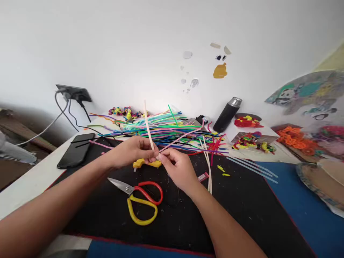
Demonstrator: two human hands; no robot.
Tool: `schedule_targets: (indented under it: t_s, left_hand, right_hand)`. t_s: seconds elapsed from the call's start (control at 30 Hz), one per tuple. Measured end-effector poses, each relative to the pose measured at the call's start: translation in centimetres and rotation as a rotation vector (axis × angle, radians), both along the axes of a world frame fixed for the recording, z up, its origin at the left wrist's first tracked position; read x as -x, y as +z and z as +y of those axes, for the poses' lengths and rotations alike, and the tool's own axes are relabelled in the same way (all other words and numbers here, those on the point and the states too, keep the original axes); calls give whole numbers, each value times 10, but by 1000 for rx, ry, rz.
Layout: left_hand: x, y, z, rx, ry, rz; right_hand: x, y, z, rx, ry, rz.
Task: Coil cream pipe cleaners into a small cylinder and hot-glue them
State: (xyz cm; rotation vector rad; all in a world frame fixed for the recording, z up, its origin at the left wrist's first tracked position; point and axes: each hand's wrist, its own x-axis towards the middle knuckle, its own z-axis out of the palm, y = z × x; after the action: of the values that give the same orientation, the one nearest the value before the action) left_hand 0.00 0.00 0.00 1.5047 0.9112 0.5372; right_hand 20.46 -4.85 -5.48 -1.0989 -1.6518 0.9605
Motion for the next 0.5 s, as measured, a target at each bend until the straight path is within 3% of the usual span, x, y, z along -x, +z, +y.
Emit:
schedule_targets:
  t_s: [0.13,0.27,0.5]
  left_hand:
    - [-18,-19,0,77,196,-184]
    - [-31,-26,-12,128,329,-326]
    - [-34,-32,-21,100,329,-389]
  right_hand:
    - [-4,-2,2,72,-36,119]
    - [-4,-1,2,72,-76,179]
    - [-2,-2,3,53,-122,183]
